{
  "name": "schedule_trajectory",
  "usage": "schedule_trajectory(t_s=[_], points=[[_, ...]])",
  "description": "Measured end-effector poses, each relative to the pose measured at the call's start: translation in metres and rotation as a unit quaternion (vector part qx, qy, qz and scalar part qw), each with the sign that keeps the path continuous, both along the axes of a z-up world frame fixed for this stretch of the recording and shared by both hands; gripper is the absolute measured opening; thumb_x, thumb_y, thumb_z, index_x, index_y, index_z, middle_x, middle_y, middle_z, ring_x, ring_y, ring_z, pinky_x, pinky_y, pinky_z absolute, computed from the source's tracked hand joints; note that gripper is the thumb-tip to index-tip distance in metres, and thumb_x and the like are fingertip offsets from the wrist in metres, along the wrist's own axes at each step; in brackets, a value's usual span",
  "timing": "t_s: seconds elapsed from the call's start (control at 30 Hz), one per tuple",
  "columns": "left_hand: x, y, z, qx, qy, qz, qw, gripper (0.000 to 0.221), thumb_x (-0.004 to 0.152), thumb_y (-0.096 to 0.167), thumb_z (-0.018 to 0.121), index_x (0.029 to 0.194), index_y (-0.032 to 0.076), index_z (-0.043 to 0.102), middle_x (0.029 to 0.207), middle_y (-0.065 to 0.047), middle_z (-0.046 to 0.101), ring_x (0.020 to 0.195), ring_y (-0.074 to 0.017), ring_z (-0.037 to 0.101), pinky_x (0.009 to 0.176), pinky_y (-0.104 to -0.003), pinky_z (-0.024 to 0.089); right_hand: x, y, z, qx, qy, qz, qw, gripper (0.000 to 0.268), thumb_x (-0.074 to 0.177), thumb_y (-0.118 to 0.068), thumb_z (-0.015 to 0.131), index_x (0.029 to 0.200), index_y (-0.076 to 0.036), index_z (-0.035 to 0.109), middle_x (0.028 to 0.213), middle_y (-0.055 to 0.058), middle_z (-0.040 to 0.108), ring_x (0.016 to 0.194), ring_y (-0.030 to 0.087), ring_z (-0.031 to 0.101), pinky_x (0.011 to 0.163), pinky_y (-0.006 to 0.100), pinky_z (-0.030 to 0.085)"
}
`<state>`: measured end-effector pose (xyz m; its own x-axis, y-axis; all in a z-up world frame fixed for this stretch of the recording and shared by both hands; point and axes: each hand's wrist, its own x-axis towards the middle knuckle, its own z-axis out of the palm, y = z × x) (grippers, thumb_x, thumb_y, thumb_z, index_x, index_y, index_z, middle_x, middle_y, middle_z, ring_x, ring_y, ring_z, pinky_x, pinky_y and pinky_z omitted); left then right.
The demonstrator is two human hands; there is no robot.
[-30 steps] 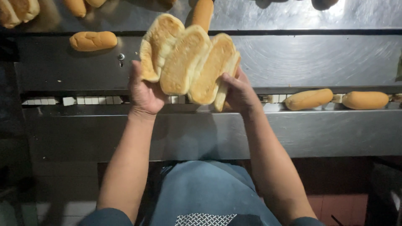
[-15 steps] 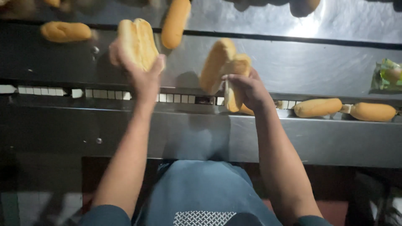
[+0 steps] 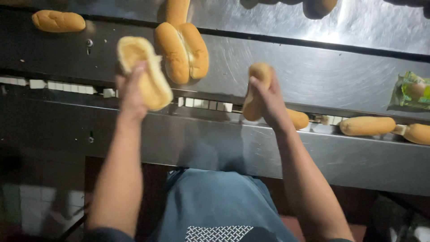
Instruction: Placing baked bread rolls from a pile onto a moving conveyor belt for further processing or packaging.
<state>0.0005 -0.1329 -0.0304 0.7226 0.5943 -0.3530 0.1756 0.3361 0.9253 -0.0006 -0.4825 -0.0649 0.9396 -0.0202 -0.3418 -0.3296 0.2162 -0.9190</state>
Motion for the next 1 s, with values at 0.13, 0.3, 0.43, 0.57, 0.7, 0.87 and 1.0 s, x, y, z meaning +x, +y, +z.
schedule_trajectory(t_s=[0.13,0.3,0.43,0.57,0.7,0.87,1.0], points=[[-0.036,0.001,0.031,-0.075,0.006,-0.107,0.991,0.061,0.089,0.061,0.060,0.130,0.018,0.062,0.127,-0.006,0.071,0.108,-0.0193,0.074,0.096,-0.038,0.061,-0.024,0.003,0.011,-0.339,-0.076,0.281,0.895,0.061,0.096,-0.048,0.066,0.146,-0.017,0.048,0.111,0.022,0.065,0.100,0.046,0.068,0.088,0.057,0.053],[-0.054,-0.022,-0.005,0.580,-0.022,-0.436,0.688,0.065,0.073,0.032,0.089,0.131,0.017,0.065,0.111,-0.009,0.067,0.107,-0.0327,0.067,0.089,-0.046,0.052,-0.041,-0.005,-0.017,-0.570,-0.231,0.427,0.663,0.063,0.098,-0.056,0.061,0.146,-0.018,0.043,0.111,0.007,0.050,0.108,0.029,0.056,0.096,0.041,0.042],[-0.060,-0.048,-0.054,0.661,0.011,-0.539,0.522,0.068,0.071,0.035,0.088,0.132,0.027,0.060,0.115,-0.002,0.062,0.111,-0.0285,0.063,0.093,-0.046,0.050,-0.053,-0.025,-0.029,-0.628,-0.228,0.425,0.611,0.086,0.091,-0.078,0.044,0.157,-0.024,0.035,0.125,0.007,0.050,0.122,0.027,0.052,0.113,0.044,0.035],[-0.057,-0.078,-0.085,0.636,0.025,-0.564,0.526,0.064,0.086,0.050,0.075,0.140,0.030,0.049,0.126,-0.004,0.053,0.128,-0.0286,0.050,0.110,-0.052,0.037,-0.057,-0.050,-0.049,-0.623,-0.172,0.426,0.634,0.063,0.102,-0.065,0.039,0.154,-0.031,0.043,0.130,0.005,0.052,0.123,0.027,0.053,0.114,0.049,0.038],[-0.058,-0.115,-0.079,0.578,0.068,-0.610,0.537,0.071,0.091,0.071,0.057,0.147,0.031,0.040,0.136,-0.007,0.046,0.139,-0.0315,0.038,0.118,-0.057,0.022,-0.058,-0.079,-0.063,-0.609,-0.211,0.401,0.651,0.058,0.094,-0.043,0.064,0.149,-0.029,0.051,0.128,0.003,0.054,0.120,0.026,0.056,0.108,0.046,0.045],[-0.046,-0.108,-0.060,0.571,0.039,-0.347,0.743,0.078,0.092,0.062,0.067,0.150,0.019,0.037,0.139,-0.019,0.039,0.138,-0.0455,0.035,0.113,-0.064,0.027,-0.054,-0.083,-0.013,-0.551,-0.224,0.283,0.753,0.057,0.091,-0.043,0.073,0.144,-0.028,0.060,0.120,0.007,0.061,0.114,0.033,0.061,0.103,0.047,0.047],[0.020,-0.073,-0.026,0.331,0.260,-0.072,0.904,0.086,0.070,0.068,0.076,0.131,0.012,0.053,0.130,-0.013,0.045,0.119,-0.0356,0.057,0.088,-0.051,0.055,-0.026,-0.032,0.021,-0.447,-0.271,0.170,0.835,0.035,0.105,-0.026,0.068,0.131,-0.004,0.066,0.110,0.019,0.057,0.109,0.036,0.057,0.097,0.044,0.045]])
